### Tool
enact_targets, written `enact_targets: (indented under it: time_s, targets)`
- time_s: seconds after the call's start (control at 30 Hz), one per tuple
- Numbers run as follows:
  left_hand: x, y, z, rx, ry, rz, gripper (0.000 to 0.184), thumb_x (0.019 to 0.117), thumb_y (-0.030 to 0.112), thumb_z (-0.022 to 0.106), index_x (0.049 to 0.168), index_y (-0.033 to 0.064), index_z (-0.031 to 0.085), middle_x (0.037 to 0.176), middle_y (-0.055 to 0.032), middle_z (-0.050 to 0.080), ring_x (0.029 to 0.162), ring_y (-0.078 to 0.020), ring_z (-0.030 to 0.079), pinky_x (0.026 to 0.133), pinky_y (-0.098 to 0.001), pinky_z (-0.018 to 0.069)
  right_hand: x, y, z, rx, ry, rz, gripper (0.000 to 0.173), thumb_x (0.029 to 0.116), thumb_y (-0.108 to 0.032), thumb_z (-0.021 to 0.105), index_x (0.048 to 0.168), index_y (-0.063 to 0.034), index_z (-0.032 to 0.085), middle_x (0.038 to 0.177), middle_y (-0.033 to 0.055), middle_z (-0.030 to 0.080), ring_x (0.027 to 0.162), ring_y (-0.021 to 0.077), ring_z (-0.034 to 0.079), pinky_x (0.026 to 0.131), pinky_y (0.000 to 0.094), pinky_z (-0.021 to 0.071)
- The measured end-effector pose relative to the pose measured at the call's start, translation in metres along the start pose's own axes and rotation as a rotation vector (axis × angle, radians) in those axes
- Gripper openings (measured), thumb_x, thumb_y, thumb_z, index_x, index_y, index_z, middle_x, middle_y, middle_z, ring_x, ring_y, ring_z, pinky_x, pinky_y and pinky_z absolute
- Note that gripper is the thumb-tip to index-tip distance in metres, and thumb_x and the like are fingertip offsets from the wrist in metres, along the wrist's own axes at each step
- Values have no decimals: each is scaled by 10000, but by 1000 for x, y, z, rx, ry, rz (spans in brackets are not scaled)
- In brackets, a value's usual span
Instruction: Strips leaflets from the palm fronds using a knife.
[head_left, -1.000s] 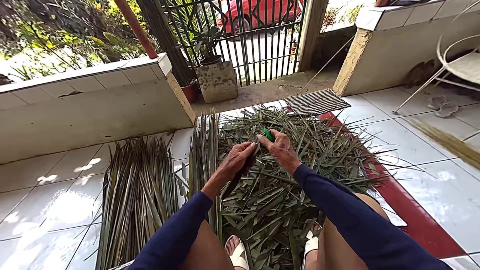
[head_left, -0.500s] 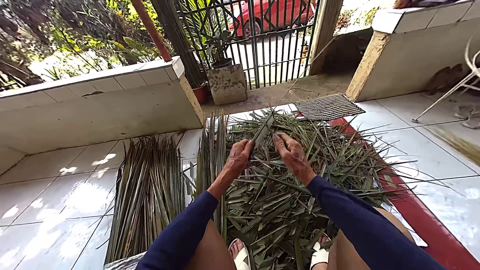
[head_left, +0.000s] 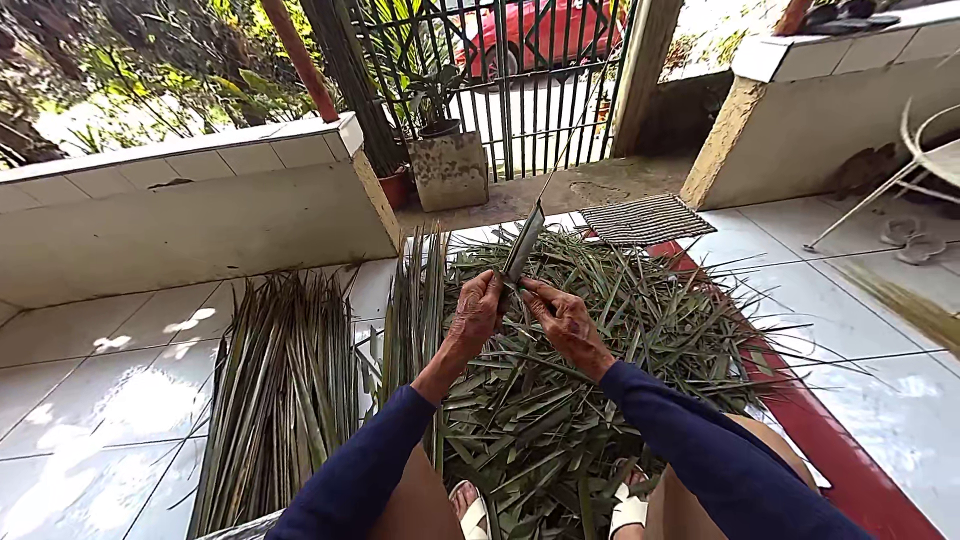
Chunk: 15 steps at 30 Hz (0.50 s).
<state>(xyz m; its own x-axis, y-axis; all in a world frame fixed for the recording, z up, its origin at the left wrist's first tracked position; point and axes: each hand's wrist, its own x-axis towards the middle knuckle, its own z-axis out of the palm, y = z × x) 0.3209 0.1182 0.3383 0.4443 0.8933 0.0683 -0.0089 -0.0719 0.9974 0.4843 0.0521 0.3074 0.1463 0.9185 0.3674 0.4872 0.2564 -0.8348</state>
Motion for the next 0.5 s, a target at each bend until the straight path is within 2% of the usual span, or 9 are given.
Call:
enact_targets:
  time_s: [0.03, 0.3, 0.5]
  targets:
    - [-1, 0, 0, -12, 1, -3, 315, 1128, 237, 401, 988, 32, 596, 613, -44, 500, 416, -95, 405, 396, -219, 366, 0, 0, 1, -10, 3, 1, 355, 1071, -402, 526, 1362, -281, 689, 1293, -75, 707, 1055, 73, 689, 925, 399, 557]
    - [-2, 2, -4, -18, 15, -15, 335, 1127, 274, 415, 977, 32, 593, 613, -61, 518, 411, -108, 412, 388, -224, 366, 2, -2, 9, -43, 53, 9, 363, 1070, -406, 525, 1359, -266, 694, 1294, -72, 711, 1122, 78, 679, 974, 420, 544]
    - [-4, 7, -11, -124, -74, -120, 328, 1126, 281, 413, 1002, 38, 594, 606, -39, 479, 401, -84, 397, 376, -200, 364, 3, 0, 11, -69, 76, 13, 338, 1065, -403, 539, 1361, -330, 685, 1226, -65, 733, 1054, 100, 693, 924, 444, 550]
